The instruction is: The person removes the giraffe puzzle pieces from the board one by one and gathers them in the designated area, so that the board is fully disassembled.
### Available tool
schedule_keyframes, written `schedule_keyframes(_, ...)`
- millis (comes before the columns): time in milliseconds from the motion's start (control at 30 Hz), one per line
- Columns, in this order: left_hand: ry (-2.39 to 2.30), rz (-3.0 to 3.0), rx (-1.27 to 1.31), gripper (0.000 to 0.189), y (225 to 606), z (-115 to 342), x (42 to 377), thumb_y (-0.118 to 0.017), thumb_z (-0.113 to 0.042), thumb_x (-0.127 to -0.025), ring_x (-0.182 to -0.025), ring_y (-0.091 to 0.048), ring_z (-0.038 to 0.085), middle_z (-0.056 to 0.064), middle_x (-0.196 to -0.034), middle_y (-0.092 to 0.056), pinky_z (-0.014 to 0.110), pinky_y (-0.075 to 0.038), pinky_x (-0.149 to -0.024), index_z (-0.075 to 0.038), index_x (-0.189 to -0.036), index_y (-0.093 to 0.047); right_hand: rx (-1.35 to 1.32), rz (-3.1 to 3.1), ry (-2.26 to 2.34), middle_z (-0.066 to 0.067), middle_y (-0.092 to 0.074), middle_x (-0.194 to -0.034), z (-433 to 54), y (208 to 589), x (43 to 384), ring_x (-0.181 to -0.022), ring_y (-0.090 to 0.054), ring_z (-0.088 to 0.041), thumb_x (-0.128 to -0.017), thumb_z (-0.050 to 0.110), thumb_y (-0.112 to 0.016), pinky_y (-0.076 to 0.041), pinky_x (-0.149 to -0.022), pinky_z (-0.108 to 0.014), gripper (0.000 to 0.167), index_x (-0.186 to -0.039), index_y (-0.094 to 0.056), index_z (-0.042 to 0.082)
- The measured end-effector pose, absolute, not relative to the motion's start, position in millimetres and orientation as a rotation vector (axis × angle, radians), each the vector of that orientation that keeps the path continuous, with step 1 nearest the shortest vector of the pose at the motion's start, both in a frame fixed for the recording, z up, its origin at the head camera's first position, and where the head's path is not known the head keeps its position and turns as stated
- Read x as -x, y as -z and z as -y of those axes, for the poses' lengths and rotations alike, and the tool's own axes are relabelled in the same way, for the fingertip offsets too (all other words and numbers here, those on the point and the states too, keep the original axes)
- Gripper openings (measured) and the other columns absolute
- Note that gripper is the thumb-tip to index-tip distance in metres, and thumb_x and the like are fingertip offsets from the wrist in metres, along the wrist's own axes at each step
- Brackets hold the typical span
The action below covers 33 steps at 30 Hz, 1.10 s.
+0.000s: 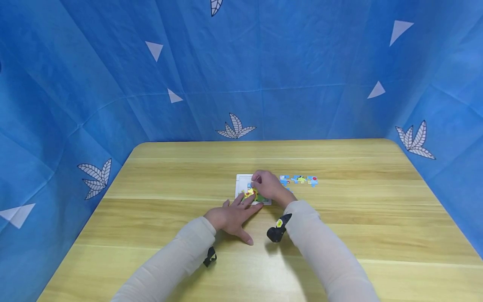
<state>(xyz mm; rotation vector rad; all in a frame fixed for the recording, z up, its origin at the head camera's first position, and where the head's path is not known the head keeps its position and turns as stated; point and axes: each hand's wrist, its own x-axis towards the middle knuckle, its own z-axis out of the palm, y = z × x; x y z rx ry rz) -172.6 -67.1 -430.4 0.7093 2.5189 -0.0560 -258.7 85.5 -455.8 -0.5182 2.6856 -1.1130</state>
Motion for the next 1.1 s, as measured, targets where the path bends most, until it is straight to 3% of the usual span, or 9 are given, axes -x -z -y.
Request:
schedule_keyframes(433, 0.056, -2.513, -0.724, 0.104, 429.7, 68.0, 172.6, -0.063, -0.07, -0.073, -0.146, 0.005, 0.029, -0.002, -0.16, 0.005, 0.058, -0.017, -0.111, -0.036, -0.152, -0.004, 0.469, -2.655, 1.181, -0.008, -0.058, -0.09, -84.0, 454.7, 256.3, -0.076, -0.053, -0.019, -0.093, 0.015, -0.057, -0.043, -0.066, -0.03, 0.021, -0.11, -0.058, 0.002)
schedule_keyframes(1100, 0.057, -2.504, -0.73, 0.103, 429.8, 69.4, 172.8, -0.061, -0.07, -0.073, -0.146, 0.005, 0.028, -0.003, -0.159, 0.009, 0.057, -0.016, -0.111, -0.037, -0.151, -0.004, 0.286, -2.68, 1.287, -0.005, -0.055, -0.083, -81.7, 454.5, 258.3, -0.073, -0.051, -0.017, -0.094, 0.015, -0.056, -0.042, -0.067, -0.028, 0.017, -0.104, -0.059, 0.002)
